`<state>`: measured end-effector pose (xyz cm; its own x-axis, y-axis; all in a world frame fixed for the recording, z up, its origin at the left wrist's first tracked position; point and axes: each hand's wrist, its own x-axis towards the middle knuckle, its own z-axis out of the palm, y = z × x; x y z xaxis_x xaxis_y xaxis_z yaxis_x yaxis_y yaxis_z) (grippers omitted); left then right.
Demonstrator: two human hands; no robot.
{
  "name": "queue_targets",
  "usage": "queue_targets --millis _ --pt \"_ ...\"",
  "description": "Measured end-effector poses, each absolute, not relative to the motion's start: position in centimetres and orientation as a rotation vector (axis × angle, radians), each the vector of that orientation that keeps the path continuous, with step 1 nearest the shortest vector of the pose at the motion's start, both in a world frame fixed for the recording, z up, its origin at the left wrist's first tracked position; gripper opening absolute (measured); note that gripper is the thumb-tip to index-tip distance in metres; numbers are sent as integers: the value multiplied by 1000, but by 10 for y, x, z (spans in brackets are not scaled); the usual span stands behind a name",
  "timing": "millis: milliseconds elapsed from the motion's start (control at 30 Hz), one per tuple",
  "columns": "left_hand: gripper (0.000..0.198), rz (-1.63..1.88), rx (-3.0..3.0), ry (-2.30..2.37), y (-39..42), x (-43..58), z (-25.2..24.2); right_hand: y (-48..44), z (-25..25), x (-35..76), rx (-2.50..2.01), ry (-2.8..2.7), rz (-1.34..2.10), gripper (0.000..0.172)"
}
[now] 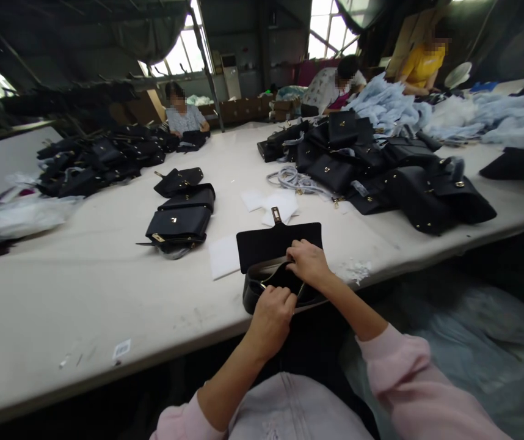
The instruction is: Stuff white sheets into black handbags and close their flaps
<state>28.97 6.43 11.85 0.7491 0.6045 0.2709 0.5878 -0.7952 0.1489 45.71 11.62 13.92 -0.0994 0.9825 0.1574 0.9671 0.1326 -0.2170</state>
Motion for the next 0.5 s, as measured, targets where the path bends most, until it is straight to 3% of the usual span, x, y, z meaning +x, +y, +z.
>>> queue_targets --millis 133,267,367,500 --pt "21 566 2803 1100 65 273 127 137 139 457 -1893 -2053 513 17" --pt "20 643 2667 1126 55 228 140 140 138 462 -1398 -1819 1257 27" --pt "19 670 2650 1025 34 183 137 153 124 463 -1291 -1578 1283 33" --pt "23 697 2853 878 8 134 117 195 88 431 -1661 -1563 1104 32"
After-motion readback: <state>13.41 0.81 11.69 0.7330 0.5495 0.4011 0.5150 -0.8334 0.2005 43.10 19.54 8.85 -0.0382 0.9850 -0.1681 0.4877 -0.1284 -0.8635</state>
